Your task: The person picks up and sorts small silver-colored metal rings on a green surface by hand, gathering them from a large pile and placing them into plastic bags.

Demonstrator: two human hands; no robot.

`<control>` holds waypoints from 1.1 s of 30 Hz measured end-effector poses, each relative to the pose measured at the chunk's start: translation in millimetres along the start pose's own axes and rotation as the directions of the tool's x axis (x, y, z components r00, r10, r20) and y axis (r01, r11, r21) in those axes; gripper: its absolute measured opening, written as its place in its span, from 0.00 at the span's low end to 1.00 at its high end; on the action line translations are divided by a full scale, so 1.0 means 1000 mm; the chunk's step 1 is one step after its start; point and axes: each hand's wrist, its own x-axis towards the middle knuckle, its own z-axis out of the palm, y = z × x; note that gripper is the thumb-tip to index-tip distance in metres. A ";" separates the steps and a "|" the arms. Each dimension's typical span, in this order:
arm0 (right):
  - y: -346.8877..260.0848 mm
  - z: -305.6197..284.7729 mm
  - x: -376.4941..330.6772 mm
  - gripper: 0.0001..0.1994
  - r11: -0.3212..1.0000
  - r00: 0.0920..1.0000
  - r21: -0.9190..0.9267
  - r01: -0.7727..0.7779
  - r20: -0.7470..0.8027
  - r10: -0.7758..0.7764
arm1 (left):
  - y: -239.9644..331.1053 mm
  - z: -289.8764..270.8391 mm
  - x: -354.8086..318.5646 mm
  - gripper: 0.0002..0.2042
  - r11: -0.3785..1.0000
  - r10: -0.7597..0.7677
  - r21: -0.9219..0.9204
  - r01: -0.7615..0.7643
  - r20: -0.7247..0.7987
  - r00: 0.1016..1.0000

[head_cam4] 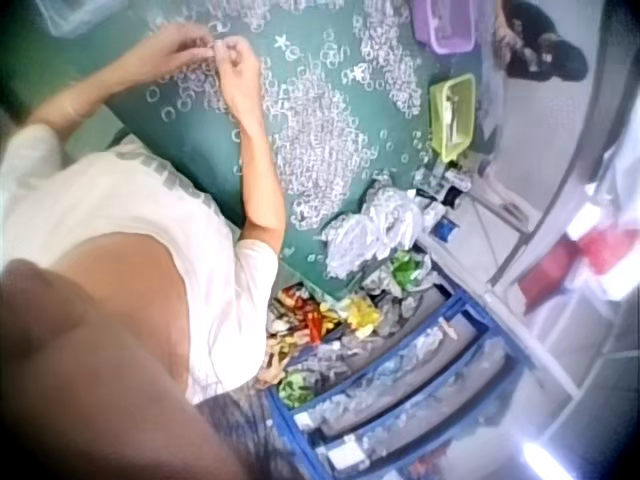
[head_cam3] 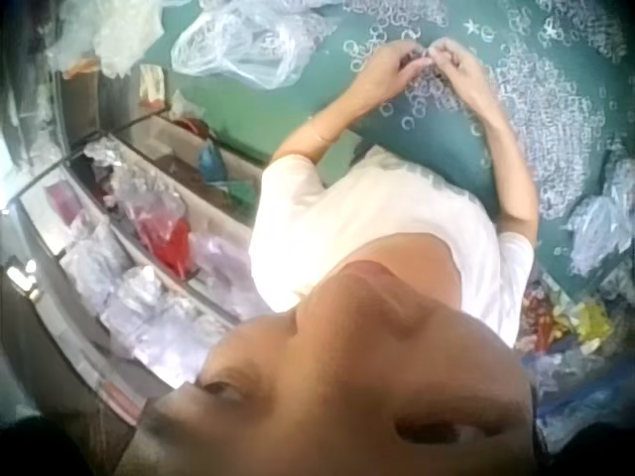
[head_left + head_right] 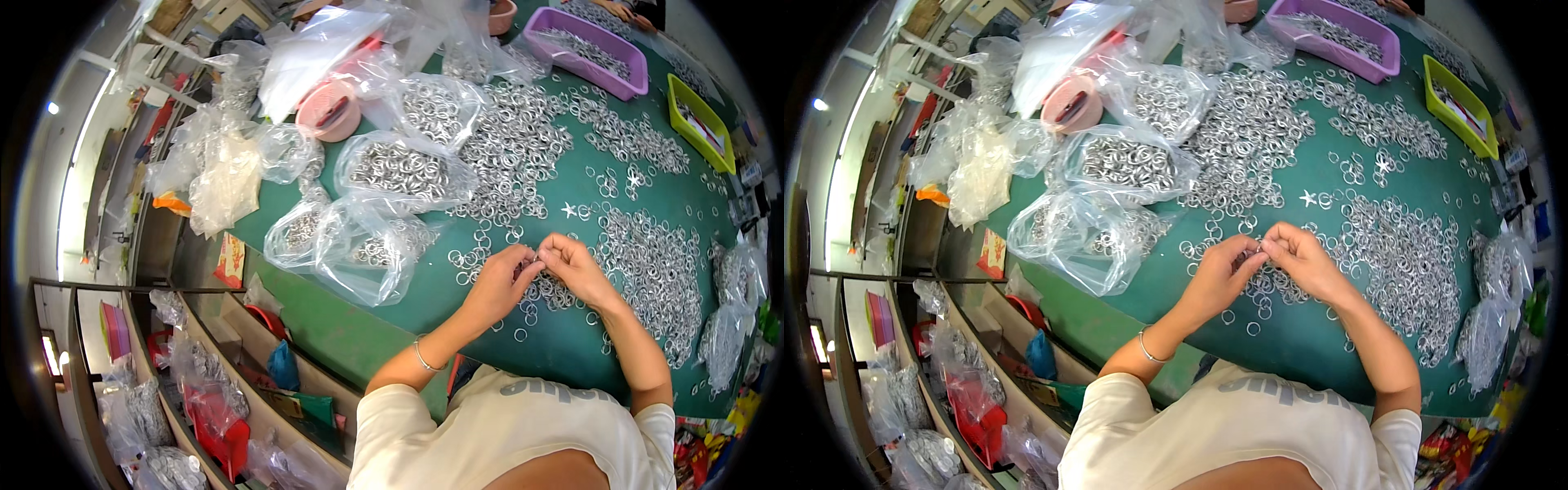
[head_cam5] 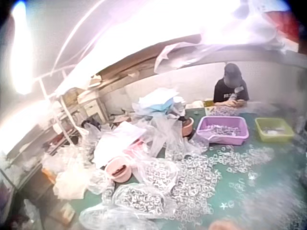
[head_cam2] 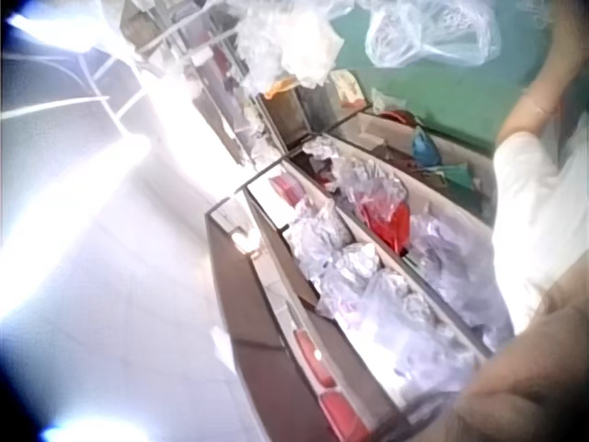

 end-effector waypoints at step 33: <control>-0.002 -0.065 -0.066 0.10 0.516 0.895 0.835 0.191 -0.364 0.257 | 0.080 -0.211 0.078 0.16 0.976 0.123 -0.108 -0.188 -0.440 0.890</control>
